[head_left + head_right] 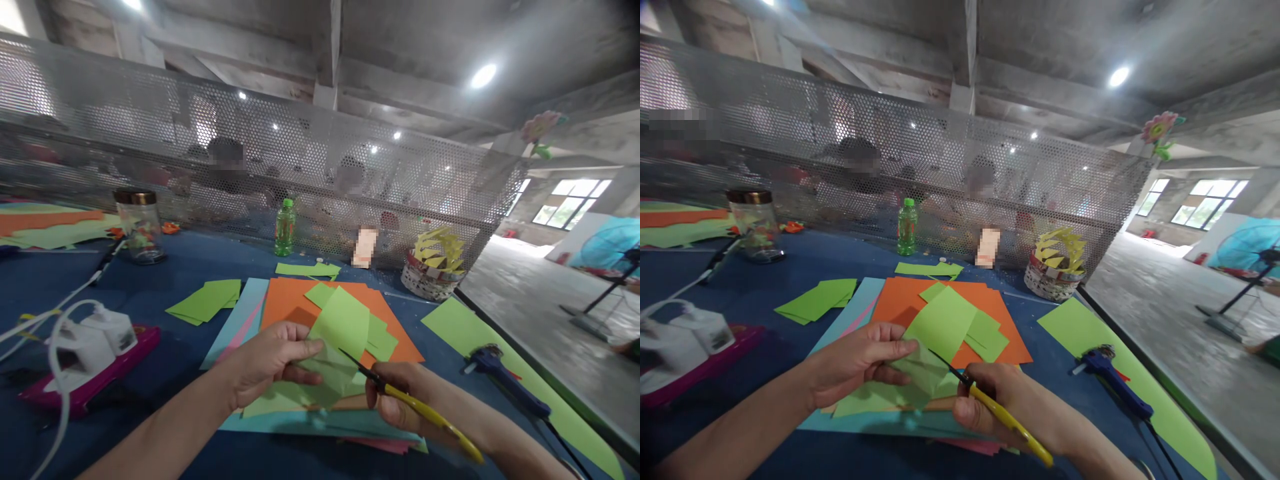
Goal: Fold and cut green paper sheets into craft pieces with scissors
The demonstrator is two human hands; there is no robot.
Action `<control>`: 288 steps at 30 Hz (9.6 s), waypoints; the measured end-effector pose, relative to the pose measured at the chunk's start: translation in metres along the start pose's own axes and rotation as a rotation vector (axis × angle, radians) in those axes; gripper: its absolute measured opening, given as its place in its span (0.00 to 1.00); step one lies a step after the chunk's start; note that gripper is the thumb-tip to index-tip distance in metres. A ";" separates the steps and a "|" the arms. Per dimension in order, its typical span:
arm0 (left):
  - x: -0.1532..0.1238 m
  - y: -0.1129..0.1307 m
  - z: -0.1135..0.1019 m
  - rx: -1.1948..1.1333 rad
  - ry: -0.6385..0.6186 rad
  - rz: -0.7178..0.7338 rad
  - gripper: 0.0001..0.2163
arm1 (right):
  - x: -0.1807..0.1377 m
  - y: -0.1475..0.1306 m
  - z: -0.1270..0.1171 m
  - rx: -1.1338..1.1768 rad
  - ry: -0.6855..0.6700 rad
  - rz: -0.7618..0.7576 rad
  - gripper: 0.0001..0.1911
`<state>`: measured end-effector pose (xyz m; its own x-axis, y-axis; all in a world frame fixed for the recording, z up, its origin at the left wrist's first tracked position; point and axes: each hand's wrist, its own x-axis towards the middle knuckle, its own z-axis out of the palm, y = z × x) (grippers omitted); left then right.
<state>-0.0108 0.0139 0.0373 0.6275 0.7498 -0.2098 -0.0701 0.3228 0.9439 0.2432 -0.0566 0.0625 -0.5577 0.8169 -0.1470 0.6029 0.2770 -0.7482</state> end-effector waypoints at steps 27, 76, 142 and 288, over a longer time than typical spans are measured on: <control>0.001 -0.001 0.000 -0.017 0.005 -0.032 0.08 | 0.001 -0.002 0.005 -0.063 0.052 0.004 0.24; 0.000 0.001 -0.001 0.032 -0.005 -0.013 0.10 | 0.002 0.007 0.014 -0.066 0.133 0.074 0.24; 0.003 -0.010 0.002 0.051 -0.084 -0.012 0.12 | 0.013 0.006 0.027 0.043 0.144 0.036 0.25; -0.004 -0.013 0.010 0.150 -0.283 -0.140 0.09 | 0.020 0.010 0.040 -0.268 0.211 0.074 0.27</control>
<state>-0.0041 0.0011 0.0289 0.8144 0.5078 -0.2810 0.1335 0.3074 0.9422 0.2152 -0.0580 0.0265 -0.3939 0.9184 -0.0367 0.7813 0.3135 -0.5397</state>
